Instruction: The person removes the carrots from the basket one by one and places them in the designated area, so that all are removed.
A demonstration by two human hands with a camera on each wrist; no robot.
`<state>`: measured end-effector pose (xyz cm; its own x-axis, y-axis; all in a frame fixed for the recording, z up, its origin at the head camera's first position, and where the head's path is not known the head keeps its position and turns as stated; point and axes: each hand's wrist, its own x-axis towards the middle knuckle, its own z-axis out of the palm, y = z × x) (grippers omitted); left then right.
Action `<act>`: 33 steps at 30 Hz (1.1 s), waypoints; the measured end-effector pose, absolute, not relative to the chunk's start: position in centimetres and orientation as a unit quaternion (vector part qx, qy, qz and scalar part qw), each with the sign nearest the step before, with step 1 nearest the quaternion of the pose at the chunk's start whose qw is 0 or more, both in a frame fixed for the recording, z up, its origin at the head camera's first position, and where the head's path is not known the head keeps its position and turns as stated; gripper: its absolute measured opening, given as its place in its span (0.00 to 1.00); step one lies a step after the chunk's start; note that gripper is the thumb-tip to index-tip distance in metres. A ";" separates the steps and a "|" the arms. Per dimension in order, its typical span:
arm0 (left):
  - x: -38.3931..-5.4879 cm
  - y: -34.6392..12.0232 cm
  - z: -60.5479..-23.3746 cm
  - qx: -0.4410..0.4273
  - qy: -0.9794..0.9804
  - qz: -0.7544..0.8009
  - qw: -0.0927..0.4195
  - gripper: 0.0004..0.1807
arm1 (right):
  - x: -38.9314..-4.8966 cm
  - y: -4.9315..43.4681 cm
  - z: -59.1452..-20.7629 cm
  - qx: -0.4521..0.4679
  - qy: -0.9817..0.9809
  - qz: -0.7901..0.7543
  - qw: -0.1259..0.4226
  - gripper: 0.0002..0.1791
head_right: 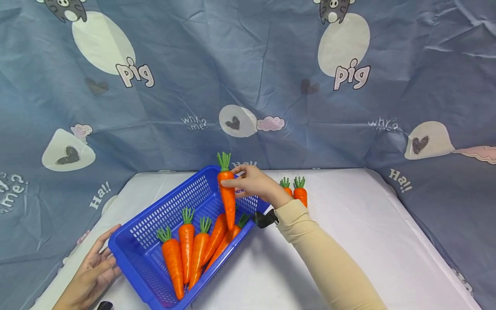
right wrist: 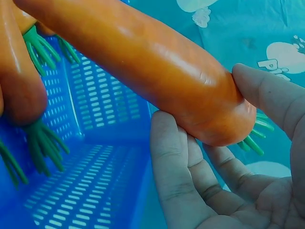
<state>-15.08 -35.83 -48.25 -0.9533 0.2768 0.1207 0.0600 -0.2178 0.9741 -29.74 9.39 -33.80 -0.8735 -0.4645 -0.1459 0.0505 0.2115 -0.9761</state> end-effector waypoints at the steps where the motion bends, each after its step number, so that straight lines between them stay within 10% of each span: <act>1: -15.1 -35.8 -48.2 0.135 0.622 0.768 0.070 0.41 | -29.7 9.6 -33.7 -0.137 0.750 -0.612 0.209 0.27; 33: -15.3 -36.0 -48.8 0.153 0.603 0.780 0.062 0.41 | -30.4 16.3 -32.7 -0.078 0.786 -0.591 0.167 0.36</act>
